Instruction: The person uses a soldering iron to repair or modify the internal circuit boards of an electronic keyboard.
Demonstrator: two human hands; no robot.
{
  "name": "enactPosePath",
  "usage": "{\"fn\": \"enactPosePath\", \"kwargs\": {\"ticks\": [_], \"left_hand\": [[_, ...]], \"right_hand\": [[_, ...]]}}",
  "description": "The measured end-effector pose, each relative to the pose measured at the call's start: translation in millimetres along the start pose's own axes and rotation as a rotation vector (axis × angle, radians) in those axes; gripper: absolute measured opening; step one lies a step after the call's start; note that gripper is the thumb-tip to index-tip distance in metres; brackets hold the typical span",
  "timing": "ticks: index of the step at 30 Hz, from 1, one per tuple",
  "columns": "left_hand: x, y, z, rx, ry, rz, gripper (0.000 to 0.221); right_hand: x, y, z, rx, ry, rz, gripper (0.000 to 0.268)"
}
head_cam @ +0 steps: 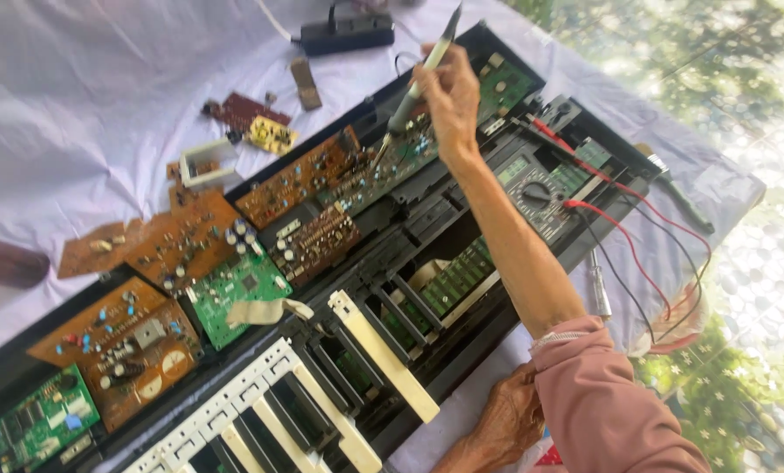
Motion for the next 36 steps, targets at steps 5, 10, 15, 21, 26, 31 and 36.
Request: {"fn": "enactPosePath", "kwargs": {"ticks": [5, 10, 15, 21, 26, 31, 36], "left_hand": [[-11, -16, 10, -0.042, -0.041, 0.001, 0.017], [-9, -14, 10, 0.023, -0.023, 0.039, 0.011], [-2, -2, 6, -0.002, -0.032, 0.037, 0.012], [-5, -5, 7, 0.02, -0.057, 0.007, 0.012], [-6, -7, 9, 0.053, -0.085, -0.002, 0.013], [-6, -8, 11, 0.012, -0.067, 0.043, 0.01], [-9, -13, 14, -0.027, -0.038, 0.046, 0.014]], "right_hand": [[1, 23, 31, 0.109, 0.175, -0.137, 0.028], [-47, 24, 78, -0.028, 0.197, -0.183, 0.029], [-83, 5, 77, -0.106, 0.082, -0.195, 0.027], [-132, -58, 78, 0.21, -0.183, -0.035, 0.028], [-145, -63, 65, 0.337, -0.205, 0.139, 0.031], [-149, -32, 51, 0.422, 0.065, 0.108, 0.022], [-143, -23, 33, 0.39, 0.022, 0.312, 0.033]]}}
Point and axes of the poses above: each hand's wrist, its own z-axis towards the middle knuckle, its own x-axis out of the palm, y = z × x, the point moved 7 cm from there along z, towards the middle knuckle, and after that the axes turned 10 degrees about x, right-handed, at the moved point
